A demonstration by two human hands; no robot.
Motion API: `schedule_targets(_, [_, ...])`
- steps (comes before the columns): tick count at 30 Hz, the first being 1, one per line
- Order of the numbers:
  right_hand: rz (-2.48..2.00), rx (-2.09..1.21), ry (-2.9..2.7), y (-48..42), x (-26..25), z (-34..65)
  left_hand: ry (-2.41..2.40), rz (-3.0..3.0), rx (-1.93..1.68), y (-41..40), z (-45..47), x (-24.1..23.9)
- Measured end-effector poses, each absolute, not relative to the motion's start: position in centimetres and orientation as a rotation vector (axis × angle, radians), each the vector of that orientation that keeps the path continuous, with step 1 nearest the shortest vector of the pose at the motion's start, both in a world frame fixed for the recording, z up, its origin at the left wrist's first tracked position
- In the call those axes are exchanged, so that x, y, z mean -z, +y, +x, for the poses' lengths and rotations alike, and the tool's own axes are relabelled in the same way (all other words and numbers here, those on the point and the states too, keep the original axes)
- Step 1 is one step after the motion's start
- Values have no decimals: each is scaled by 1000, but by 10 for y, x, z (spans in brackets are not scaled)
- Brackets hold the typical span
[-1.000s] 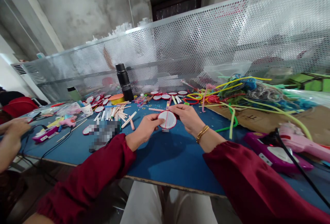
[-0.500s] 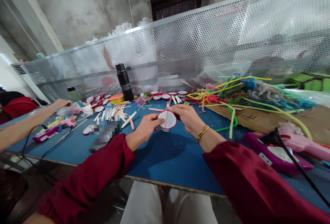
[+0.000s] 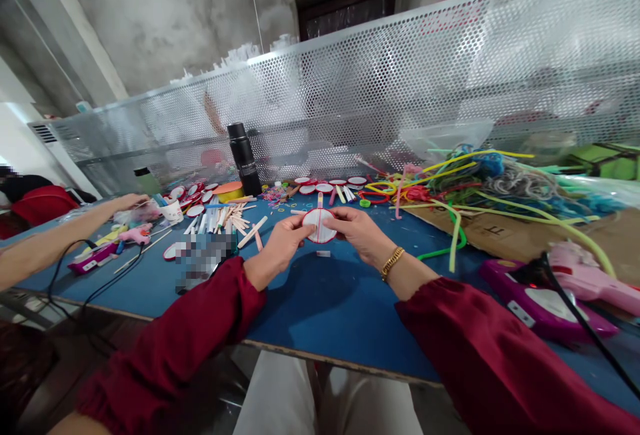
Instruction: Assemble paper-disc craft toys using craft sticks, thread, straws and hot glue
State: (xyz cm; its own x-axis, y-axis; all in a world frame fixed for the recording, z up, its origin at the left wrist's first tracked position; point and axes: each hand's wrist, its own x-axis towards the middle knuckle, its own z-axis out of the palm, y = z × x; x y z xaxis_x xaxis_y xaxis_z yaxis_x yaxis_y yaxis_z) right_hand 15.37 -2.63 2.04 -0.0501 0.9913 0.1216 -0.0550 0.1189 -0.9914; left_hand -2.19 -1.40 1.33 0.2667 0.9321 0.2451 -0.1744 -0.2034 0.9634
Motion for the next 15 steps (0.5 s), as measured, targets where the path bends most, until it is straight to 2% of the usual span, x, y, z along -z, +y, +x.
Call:
schedule_targets(6, [-988, -1204, -1204, -27, -20, 150, 669, 1400, -1311, -3, -20, -1])
schedule_targets(15, [-1050, -967, -1294, -19, -12, 151, 771, 1454, -1232, -3, -21, 1])
